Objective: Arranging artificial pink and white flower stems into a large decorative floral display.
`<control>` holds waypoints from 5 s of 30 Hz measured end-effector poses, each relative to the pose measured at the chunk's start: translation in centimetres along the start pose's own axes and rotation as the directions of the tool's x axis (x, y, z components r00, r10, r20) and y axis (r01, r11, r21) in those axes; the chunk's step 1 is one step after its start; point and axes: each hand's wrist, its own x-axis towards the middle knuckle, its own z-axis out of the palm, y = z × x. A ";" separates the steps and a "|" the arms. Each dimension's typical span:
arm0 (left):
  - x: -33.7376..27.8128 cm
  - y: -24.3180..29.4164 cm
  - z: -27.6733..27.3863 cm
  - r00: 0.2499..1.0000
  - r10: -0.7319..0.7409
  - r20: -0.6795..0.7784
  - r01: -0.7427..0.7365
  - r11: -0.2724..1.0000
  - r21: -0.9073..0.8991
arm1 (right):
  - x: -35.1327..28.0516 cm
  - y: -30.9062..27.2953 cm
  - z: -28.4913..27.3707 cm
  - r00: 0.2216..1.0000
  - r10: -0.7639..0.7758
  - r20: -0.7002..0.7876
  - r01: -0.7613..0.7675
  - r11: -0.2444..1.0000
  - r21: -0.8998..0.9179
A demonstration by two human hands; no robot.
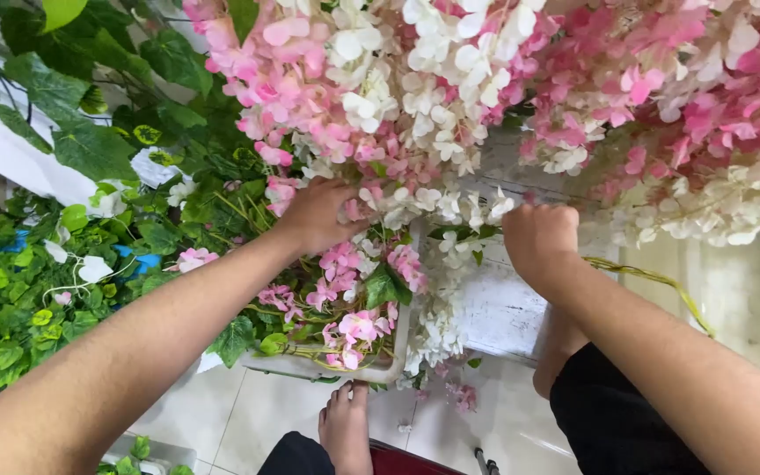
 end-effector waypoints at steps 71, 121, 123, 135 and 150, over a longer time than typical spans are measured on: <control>-2.7 -6.4 -2.2 0.985 -0.072 -0.157 0.098 0.982 0.164 | 1.4 1.0 -9.9 0.912 -0.383 0.148 0.100 0.556 0.825; -5.9 1.0 1.4 0.986 -0.165 -0.008 0.130 0.803 -0.581 | 3.8 -7.8 -12.5 0.961 -0.263 0.092 -0.099 -0.016 0.995; -6.4 1.0 0.0 0.987 -0.133 -0.091 0.052 0.796 -0.603 | 2.9 -7.0 -14.2 0.979 -0.127 0.156 -0.151 0.054 0.987; -5.2 -5.0 3.3 0.969 -0.245 -0.035 0.173 0.774 -0.609 | 2.7 -2.6 -14.2 0.979 -0.202 0.031 0.011 0.203 0.979; -5.1 6.9 3.3 0.852 0.241 -0.464 -0.418 0.848 -0.327 | -0.5 -0.1 -14.0 0.882 -0.321 0.344 -0.227 0.351 0.909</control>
